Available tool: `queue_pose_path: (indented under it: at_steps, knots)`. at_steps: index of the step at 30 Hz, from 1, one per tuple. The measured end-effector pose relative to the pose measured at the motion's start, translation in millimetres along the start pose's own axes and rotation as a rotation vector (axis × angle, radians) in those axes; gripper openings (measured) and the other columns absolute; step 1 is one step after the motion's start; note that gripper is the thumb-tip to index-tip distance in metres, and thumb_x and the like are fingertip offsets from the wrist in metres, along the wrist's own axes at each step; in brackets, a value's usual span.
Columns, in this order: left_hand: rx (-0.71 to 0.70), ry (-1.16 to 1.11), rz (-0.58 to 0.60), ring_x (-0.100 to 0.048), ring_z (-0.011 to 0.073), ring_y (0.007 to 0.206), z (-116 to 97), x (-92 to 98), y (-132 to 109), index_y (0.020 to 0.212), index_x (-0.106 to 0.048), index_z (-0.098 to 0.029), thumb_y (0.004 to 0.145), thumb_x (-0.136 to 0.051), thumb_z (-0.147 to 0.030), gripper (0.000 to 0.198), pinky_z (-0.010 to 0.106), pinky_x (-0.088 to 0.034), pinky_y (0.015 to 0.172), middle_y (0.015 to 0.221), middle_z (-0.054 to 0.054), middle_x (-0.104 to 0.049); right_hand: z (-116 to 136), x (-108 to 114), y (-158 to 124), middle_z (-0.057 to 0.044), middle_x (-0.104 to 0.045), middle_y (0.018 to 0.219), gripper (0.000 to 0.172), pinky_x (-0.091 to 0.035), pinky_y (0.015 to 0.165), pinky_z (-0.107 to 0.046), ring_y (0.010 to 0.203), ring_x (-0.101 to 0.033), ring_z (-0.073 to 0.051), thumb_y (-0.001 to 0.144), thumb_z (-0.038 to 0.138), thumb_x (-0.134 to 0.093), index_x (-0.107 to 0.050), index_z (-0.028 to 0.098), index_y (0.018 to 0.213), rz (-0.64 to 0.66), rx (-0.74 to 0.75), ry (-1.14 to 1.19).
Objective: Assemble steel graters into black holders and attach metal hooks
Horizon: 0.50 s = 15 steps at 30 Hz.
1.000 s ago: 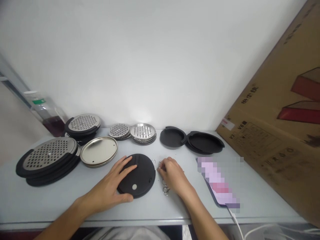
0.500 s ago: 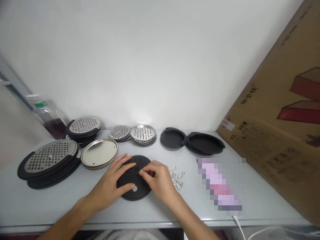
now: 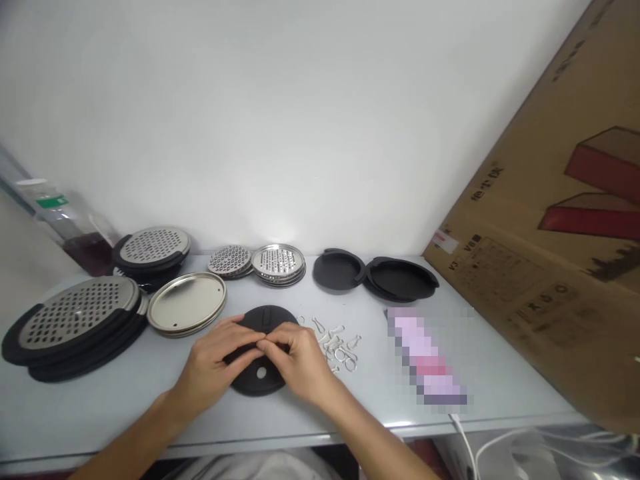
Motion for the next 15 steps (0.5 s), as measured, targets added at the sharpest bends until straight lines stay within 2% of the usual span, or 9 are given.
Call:
queue_pose_path:
  at_steps: [3, 7, 9, 12, 15]
  knots:
    - [0.052, -0.001, -0.022, -0.069, 0.0147, 0.08, 5, 0.9, -4, 0.099, -0.069, -0.024, 0.089, -0.068, -0.014, 0.015, 0.039, -0.051, 0.098, 0.088, -0.002, -0.074, -1, 3, -1, -0.002, -0.072, 0.08, 0.016, -0.048, 0.072, -0.024, 0.076, -0.065, -0.015, 0.094, 0.022, -0.061, -0.076, 0.021, 0.088, -0.016, 0.02, -0.054]
    - [0.104, 0.011, 0.007, -0.067, 0.0169, 0.086, 5, 2.9, -8, 0.094, -0.069, -0.024, 0.089, -0.066, -0.013, 0.013, 0.037, -0.051, 0.093, 0.088, -0.001, -0.073, -16, 25, -2, -0.006, -0.071, 0.088, 0.017, -0.047, 0.076, -0.03, 0.081, -0.063, -0.019, 0.094, 0.021, -0.055, -0.071, 0.019, 0.094, -0.251, 0.022, -0.357]
    - [0.123, 0.014, 0.029, -0.066, 0.0172, 0.085, 5, 2.9, -10, 0.095, -0.068, -0.024, 0.09, -0.064, -0.013, 0.013, 0.035, -0.052, 0.087, 0.087, 0.0, -0.072, -28, 38, -3, -0.008, -0.07, 0.091, 0.017, -0.046, 0.08, -0.034, 0.087, -0.063, -0.023, 0.092, 0.017, -0.054, -0.07, 0.016, 0.099, -0.307, -0.081, -0.552]
    - [0.174, 0.02, 0.065, -0.064, 0.0162, 0.079, 5, 1.4, -11, 0.099, -0.067, -0.024, 0.09, -0.063, -0.013, 0.014, 0.032, -0.051, 0.076, 0.082, -0.001, -0.07, -41, 50, -4, -0.01, -0.069, 0.098, 0.024, -0.045, 0.081, -0.034, 0.095, -0.063, -0.026, 0.089, 0.016, -0.057, -0.065, 0.015, 0.111, -0.197, -0.301, -0.726]
    - [0.215, 0.026, 0.088, -0.063, 0.0155, 0.076, 6, 0.1, -11, 0.102, -0.066, -0.024, 0.09, -0.063, -0.014, 0.016, 0.031, -0.05, 0.074, 0.081, -0.001, -0.068, -43, 52, -3, -0.012, -0.068, 0.106, 0.032, -0.043, 0.082, -0.033, 0.103, -0.062, -0.026, 0.087, 0.015, -0.056, -0.062, 0.014, 0.119, -0.099, -0.41, -0.806]
Point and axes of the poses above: each hand's wrist, its own y-axis towards the middle knuckle, its own x-axis out of the back of the hand, z = x × y, the point moved 2 cm from there along y, towards the middle knuckle
